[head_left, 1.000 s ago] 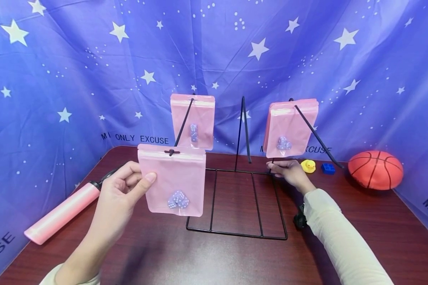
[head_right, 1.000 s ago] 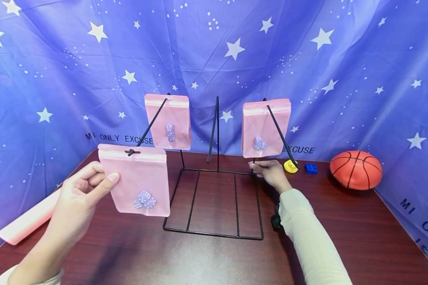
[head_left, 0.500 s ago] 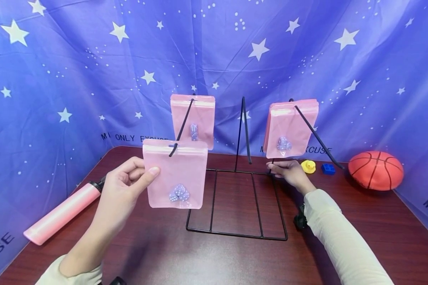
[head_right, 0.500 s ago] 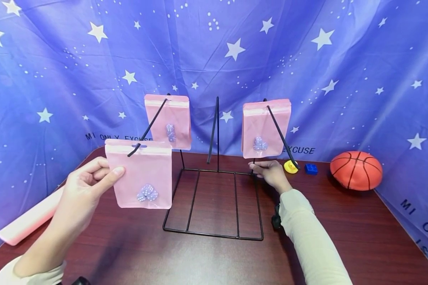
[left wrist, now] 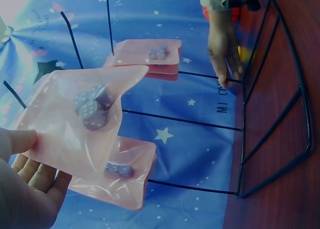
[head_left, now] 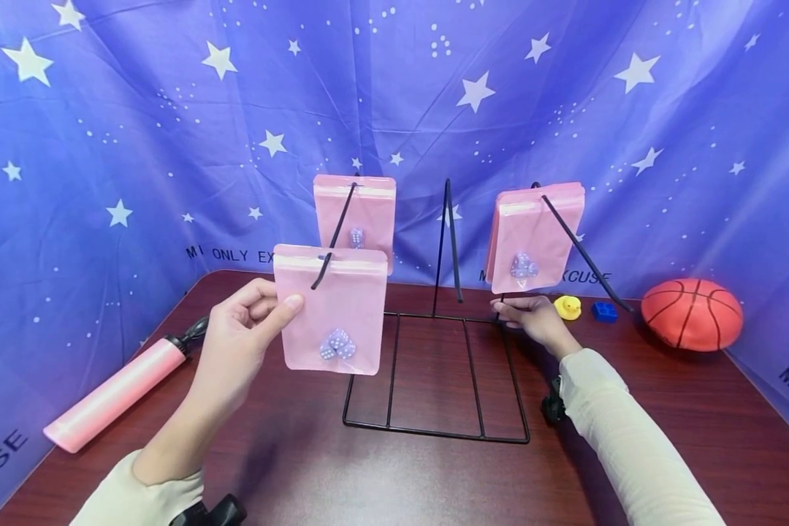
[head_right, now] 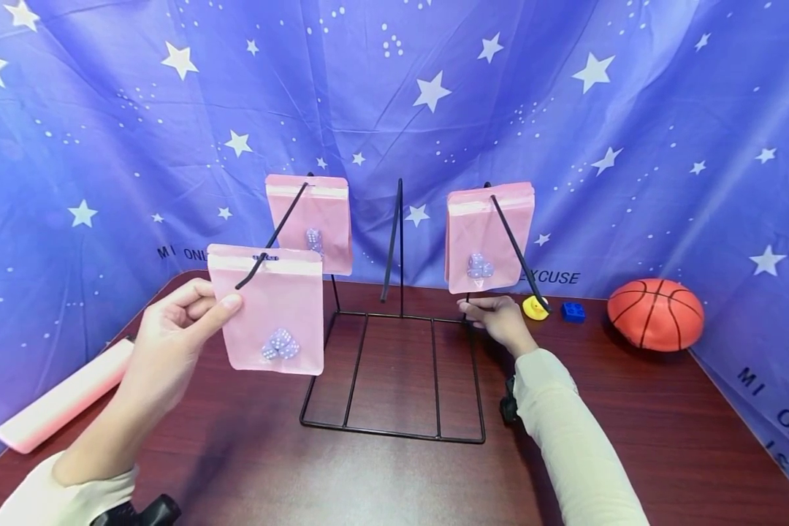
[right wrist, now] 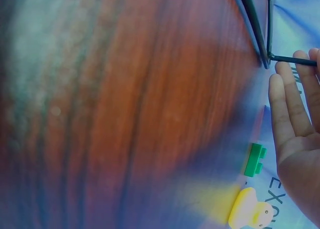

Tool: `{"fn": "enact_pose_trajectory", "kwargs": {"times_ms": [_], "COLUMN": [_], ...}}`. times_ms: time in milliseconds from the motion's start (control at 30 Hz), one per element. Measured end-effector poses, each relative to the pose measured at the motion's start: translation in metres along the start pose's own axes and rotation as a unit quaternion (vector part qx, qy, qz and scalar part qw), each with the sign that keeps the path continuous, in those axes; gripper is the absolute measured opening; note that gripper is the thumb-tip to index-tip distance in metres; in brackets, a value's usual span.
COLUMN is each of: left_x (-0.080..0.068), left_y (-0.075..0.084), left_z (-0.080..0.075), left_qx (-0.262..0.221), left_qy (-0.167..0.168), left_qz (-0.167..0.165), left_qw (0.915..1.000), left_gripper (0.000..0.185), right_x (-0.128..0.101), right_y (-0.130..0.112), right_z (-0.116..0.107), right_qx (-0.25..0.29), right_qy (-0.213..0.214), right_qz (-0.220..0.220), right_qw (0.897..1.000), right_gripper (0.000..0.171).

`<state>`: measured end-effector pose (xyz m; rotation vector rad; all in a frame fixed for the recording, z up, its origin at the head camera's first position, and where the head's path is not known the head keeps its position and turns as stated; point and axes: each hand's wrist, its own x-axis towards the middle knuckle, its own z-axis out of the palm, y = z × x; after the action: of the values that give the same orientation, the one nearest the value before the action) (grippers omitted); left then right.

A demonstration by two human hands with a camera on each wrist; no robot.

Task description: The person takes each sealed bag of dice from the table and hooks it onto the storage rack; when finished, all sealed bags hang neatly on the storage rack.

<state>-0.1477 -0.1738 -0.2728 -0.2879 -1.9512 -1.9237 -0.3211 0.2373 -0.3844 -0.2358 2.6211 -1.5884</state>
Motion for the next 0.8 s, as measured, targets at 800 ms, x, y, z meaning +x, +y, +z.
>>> {"fn": "enact_pose_trajectory", "kwargs": {"times_ms": [800], "left_x": [0.049], "left_y": [-0.026], "left_z": [0.018], "left_qx": [0.01], "left_qy": [0.062], "left_qz": [0.009], "left_qw": [0.998], "left_gripper": [0.01], "right_x": [0.0], "right_y": [0.0], "right_z": [0.0], "right_qx": [-0.003], "right_qy": [0.0], "right_qz": [0.002], "right_qw": [1.0], "right_gripper": [0.045]}}
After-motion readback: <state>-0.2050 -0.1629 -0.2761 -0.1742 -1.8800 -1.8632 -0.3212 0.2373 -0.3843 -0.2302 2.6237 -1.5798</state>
